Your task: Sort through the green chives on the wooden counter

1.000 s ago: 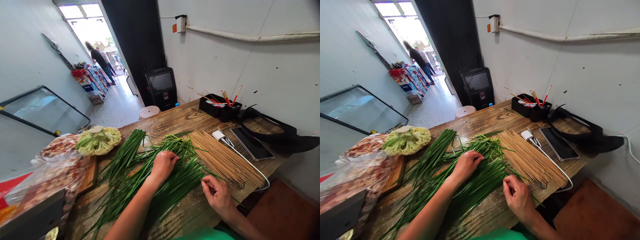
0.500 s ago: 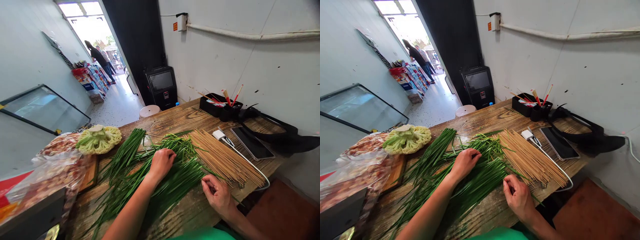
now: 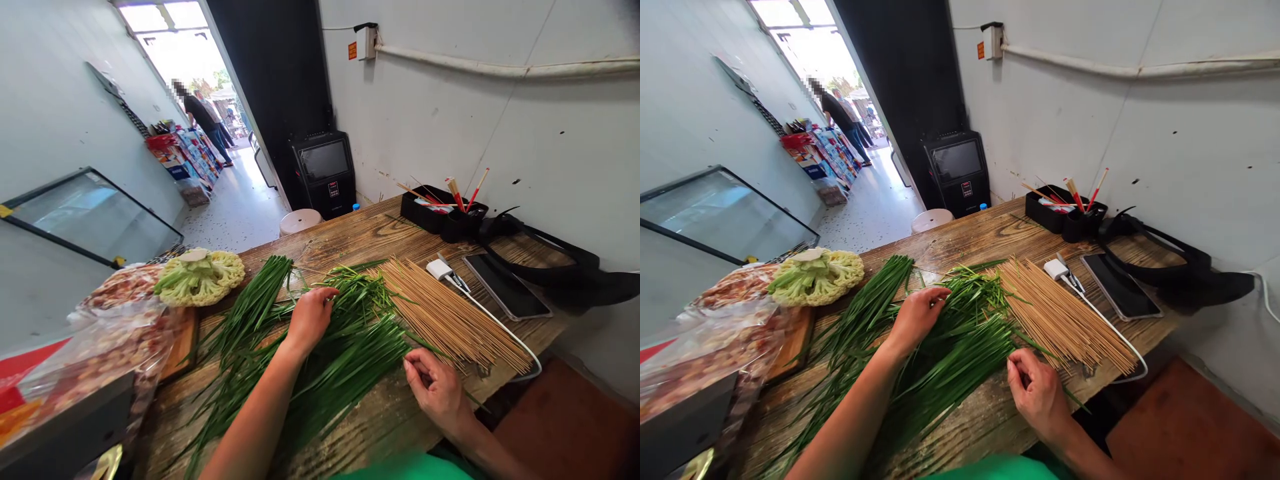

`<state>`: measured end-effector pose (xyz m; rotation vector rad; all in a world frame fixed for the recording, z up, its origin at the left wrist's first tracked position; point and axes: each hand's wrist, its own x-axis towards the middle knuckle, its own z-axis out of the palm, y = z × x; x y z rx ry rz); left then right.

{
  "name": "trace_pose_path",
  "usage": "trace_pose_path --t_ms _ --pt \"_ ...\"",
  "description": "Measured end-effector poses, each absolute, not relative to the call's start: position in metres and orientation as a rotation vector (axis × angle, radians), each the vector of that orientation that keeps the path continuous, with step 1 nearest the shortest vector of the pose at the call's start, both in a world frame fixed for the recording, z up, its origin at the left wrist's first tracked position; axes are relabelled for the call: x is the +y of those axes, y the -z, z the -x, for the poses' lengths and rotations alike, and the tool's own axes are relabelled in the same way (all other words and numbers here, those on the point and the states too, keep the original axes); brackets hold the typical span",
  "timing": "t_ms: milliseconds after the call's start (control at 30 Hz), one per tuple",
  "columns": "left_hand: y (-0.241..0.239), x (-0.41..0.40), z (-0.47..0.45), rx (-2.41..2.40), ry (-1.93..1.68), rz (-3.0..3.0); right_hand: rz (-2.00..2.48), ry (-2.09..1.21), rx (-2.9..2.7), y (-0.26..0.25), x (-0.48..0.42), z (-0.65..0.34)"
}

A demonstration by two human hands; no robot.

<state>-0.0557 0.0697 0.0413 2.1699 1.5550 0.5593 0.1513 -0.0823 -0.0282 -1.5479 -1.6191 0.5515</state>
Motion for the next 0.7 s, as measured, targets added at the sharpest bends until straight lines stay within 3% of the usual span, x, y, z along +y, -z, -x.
trace_pose_path --t_ms 100,267,400,567,700 --pt "-0.050 0.068 0.059 1.510 -0.506 -2.336 1.548 -0.560 -1.614 0.029 -0.083 -0.151" --pt "-0.059 0.058 0.055 1.496 -0.038 -2.451 1.544 -0.511 -1.619 0.025 -0.083 -0.151" --pt "-0.051 0.054 0.050 1.553 0.137 -2.510 1.536 -0.490 -1.628 0.023 -0.082 -0.150" --pt "-0.047 0.054 0.049 1.630 0.045 -2.439 1.541 -0.472 -1.658 0.033 -0.082 -0.152" --pt "-0.055 0.054 0.047 1.638 -0.260 -2.266 1.522 -0.513 -1.615 0.051 -0.081 -0.157"
